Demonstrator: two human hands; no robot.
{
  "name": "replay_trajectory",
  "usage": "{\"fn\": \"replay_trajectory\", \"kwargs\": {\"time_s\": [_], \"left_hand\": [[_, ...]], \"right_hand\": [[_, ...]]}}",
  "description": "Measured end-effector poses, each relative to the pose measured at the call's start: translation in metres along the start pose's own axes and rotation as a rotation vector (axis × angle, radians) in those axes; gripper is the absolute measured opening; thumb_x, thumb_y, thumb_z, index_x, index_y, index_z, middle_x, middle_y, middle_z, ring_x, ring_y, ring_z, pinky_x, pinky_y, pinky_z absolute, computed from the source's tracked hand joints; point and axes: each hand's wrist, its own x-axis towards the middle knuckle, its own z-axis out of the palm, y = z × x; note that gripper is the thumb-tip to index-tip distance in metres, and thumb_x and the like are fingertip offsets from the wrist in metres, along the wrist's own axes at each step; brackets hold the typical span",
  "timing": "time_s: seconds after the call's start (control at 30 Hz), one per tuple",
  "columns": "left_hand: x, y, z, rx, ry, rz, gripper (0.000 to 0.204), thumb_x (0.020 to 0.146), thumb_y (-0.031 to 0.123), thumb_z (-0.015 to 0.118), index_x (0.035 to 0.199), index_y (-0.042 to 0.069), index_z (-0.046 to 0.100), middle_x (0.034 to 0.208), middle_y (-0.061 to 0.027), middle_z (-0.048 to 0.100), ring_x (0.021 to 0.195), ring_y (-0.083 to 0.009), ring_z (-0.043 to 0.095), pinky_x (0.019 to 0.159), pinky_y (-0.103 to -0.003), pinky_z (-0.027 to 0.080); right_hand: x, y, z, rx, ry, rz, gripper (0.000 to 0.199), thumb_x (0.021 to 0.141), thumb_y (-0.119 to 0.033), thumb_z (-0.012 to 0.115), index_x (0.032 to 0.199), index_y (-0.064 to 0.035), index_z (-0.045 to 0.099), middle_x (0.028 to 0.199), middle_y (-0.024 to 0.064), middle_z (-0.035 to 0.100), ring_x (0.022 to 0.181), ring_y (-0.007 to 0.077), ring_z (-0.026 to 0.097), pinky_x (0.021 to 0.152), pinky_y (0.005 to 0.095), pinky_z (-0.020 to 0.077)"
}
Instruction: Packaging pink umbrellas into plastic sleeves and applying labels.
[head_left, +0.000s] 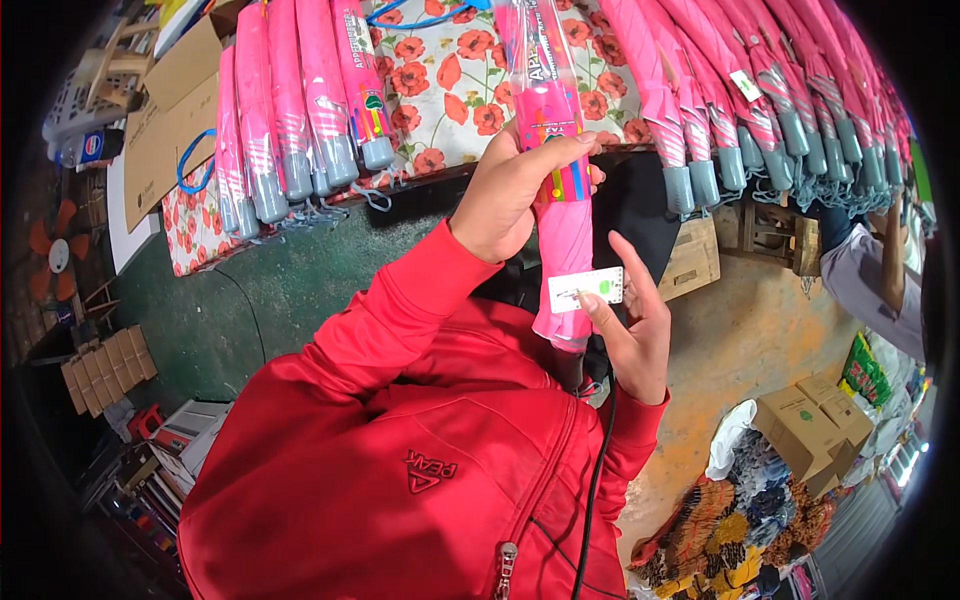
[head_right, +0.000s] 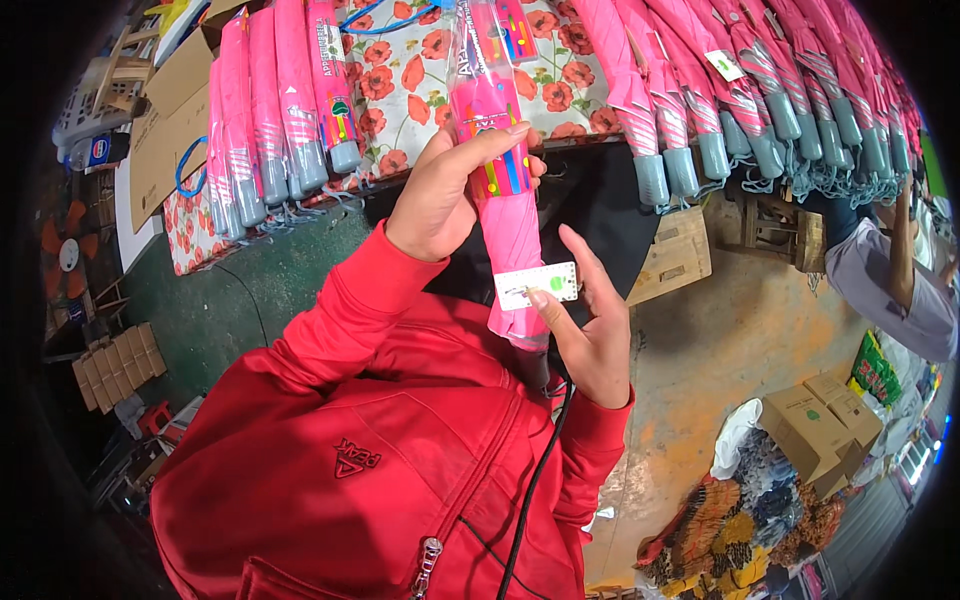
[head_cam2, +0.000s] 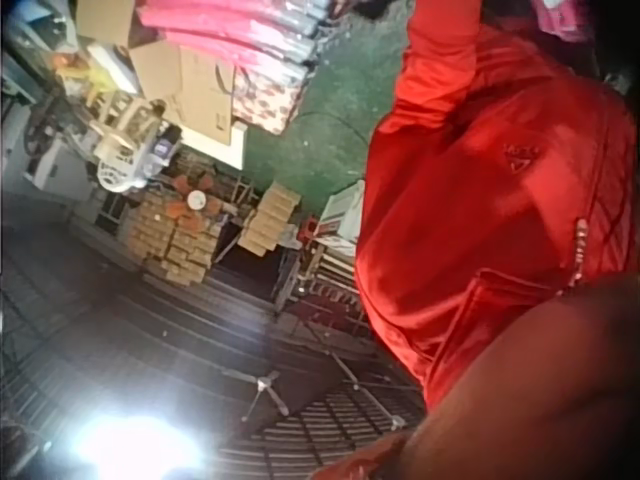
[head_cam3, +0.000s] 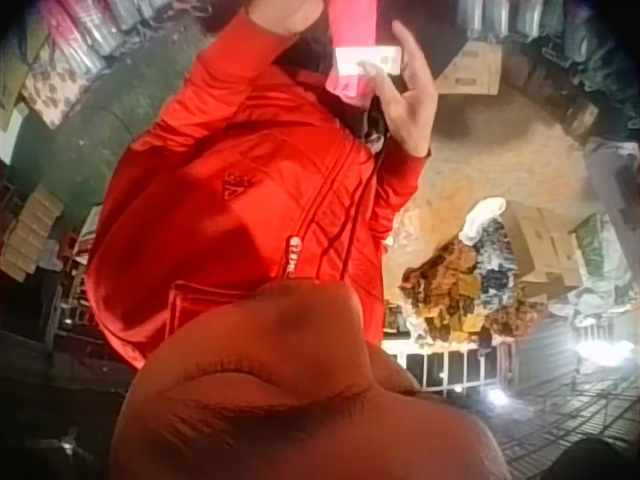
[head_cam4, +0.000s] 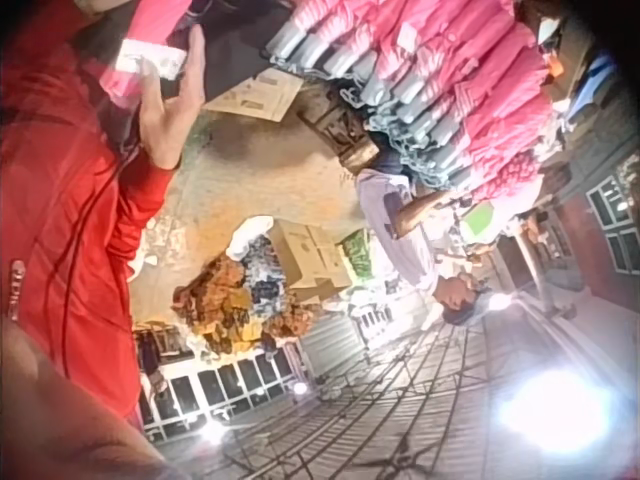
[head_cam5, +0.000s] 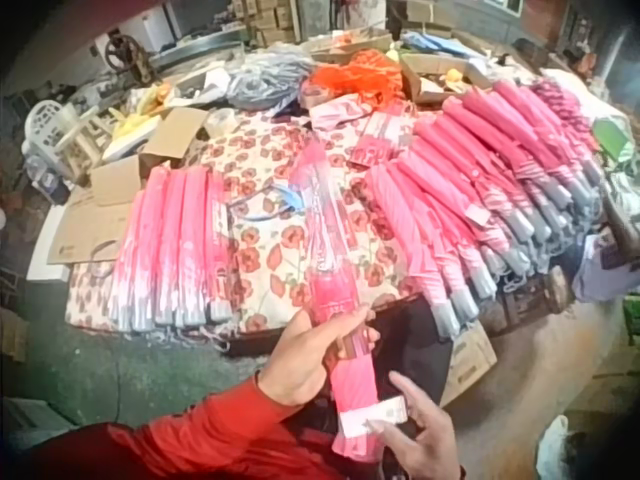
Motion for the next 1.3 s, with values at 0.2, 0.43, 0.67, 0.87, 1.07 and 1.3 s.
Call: {"fn": "replay_trajectory", "kwargs": {"time_s": [0.2, 0.43, 0.67, 0.87, 1.07, 1.3], "left_hand": [[-0.001, 0.001, 0.001, -0.001, 0.004, 0.001, 0.030, 0.093, 0.013, 0.067, 0.118, -0.002, 0.058, 0.102, -0.0127, 0.069, 0.083, -0.0198, 0.069, 0.073, -0.030, 0.057], [-0.002, -0.002, -0.001, -0.015, 0.010, -0.022, 0.028, 0.094, 0.014, 0.067, 0.115, -0.002, 0.060, 0.100, -0.0124, 0.069, 0.082, -0.0199, 0.069, 0.074, -0.030, 0.056], [-0.018, -0.027, 0.014, 0.040, -0.077, -0.056, 0.032, 0.097, 0.016, 0.064, 0.123, -0.001, 0.056, 0.107, -0.0143, 0.068, 0.089, -0.0200, 0.068, 0.079, -0.030, 0.055], [-0.020, -0.025, 0.028, 0.118, -0.156, -0.052, 0.040, 0.099, 0.016, 0.061, 0.133, 0.000, 0.049, 0.116, -0.0169, 0.065, 0.096, -0.0230, 0.068, 0.085, -0.031, 0.054], [-0.020, -0.019, 0.023, 0.089, -0.172, -0.098, 0.041, 0.098, 0.013, 0.061, 0.134, -0.001, 0.049, 0.115, -0.0158, 0.066, 0.097, -0.0241, 0.068, 0.086, -0.033, 0.055], [-0.040, -0.036, 0.043, 0.417, -0.199, 0.062, 0.039, 0.094, 0.004, 0.062, 0.131, 0.000, 0.050, 0.116, -0.0144, 0.066, 0.098, -0.0221, 0.067, 0.084, -0.030, 0.054]], "right_hand": [[0.004, 0.007, 0.002, -0.083, 0.024, -0.040, 0.040, 0.089, 0.000, 0.069, 0.127, 0.0035, 0.059, 0.110, 0.0110, 0.065, 0.091, 0.0160, 0.059, 0.083, 0.0269, 0.0485], [0.014, 0.016, 0.009, -0.389, 0.118, -0.239, 0.025, 0.094, -0.011, 0.067, 0.112, 0.0045, 0.063, 0.093, 0.0107, 0.064, 0.075, 0.0175, 0.055, 0.070, 0.0291, 0.0461], [0.016, 0.008, 0.006, -0.557, 0.068, -0.217, 0.024, 0.099, -0.019, 0.060, 0.099, 0.0041, 0.066, 0.079, 0.0107, 0.060, 0.064, 0.0192, 0.046, 0.061, 0.0320, 0.0411], [0.012, 0.001, -0.004, -0.485, 0.081, -0.077, 0.024, 0.101, -0.016, 0.055, 0.104, 0.0040, 0.067, 0.083, 0.0098, 0.063, 0.067, 0.0168, 0.047, 0.063, 0.0327, 0.0426], [0.000, -0.003, -0.011, 0.001, -0.097, -0.055, 0.040, 0.100, -0.009, 0.054, 0.138, 0.0047, 0.053, 0.126, 0.0089, 0.063, 0.110, 0.0151, 0.058, 0.098, 0.0266, 0.0443], [0.006, 0.012, -0.002, 0.160, 0.122, -0.105, 0.037, 0.099, -0.008, 0.059, 0.134, 0.0044, 0.056, 0.115, 0.0097, 0.067, 0.097, 0.0132, 0.060, 0.085, 0.0241, 0.0478]]}}
